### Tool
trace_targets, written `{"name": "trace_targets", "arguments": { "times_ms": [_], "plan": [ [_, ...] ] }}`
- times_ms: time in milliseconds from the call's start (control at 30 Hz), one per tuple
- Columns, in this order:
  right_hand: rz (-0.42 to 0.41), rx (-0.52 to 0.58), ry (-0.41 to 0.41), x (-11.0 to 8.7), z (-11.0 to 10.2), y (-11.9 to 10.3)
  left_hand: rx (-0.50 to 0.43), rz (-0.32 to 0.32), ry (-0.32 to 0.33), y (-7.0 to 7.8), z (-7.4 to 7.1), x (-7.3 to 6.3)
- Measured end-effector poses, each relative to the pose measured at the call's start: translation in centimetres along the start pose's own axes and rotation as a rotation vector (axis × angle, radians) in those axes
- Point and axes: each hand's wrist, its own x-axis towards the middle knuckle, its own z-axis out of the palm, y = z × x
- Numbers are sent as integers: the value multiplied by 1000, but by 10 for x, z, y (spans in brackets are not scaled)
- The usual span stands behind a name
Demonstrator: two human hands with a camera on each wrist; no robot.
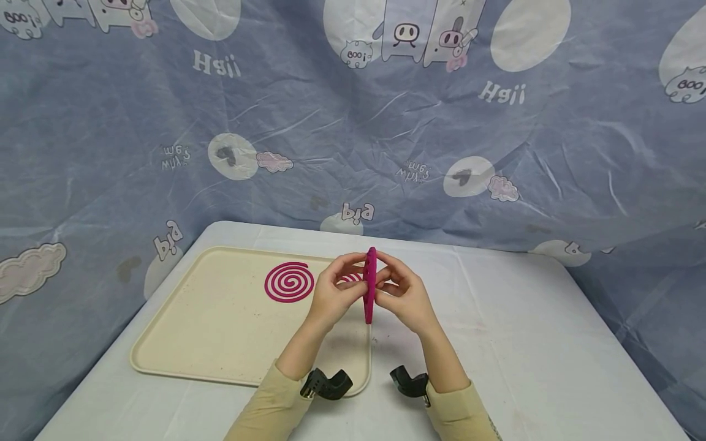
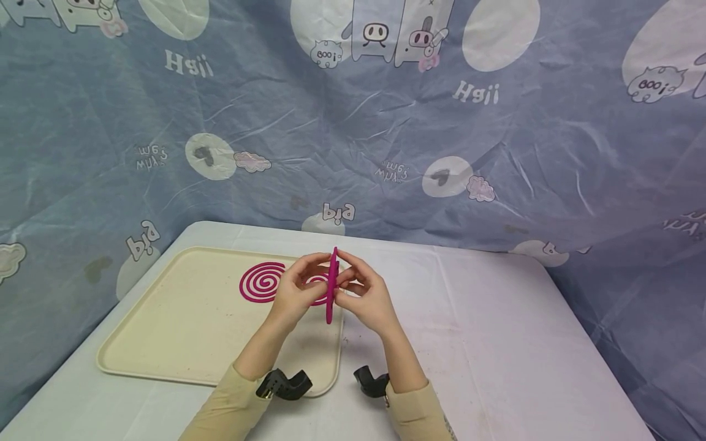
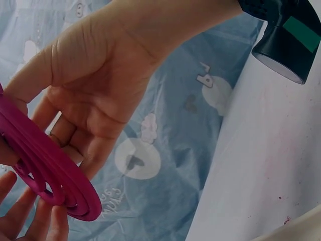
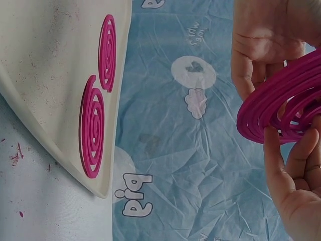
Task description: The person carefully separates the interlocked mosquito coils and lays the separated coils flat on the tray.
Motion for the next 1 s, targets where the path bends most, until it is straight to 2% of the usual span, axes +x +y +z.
{"name": "trace_targets", "arguments": {
  "times_ms": [67,300,367,467,700,1000],
  "plan": [
    [-2,0,-7,0,0,0,14,1,-19,3,0,0],
    [-22,7,-41,0,-1,-1,81,28,-66,28,3,-7],
    [-33,14,-54,0,-1,-1,94,27,-71,30,3,-7],
    [-40,8,-58,0,-2,-2,91,18,-64,29,3,-7],
    [-22,-114,-8,-1,-2,-4,71,14,-9,1,0,-1],
    [-1,-94,-4,0,-2,-5,85,-3,52,-3,1,0]
  ]
}}
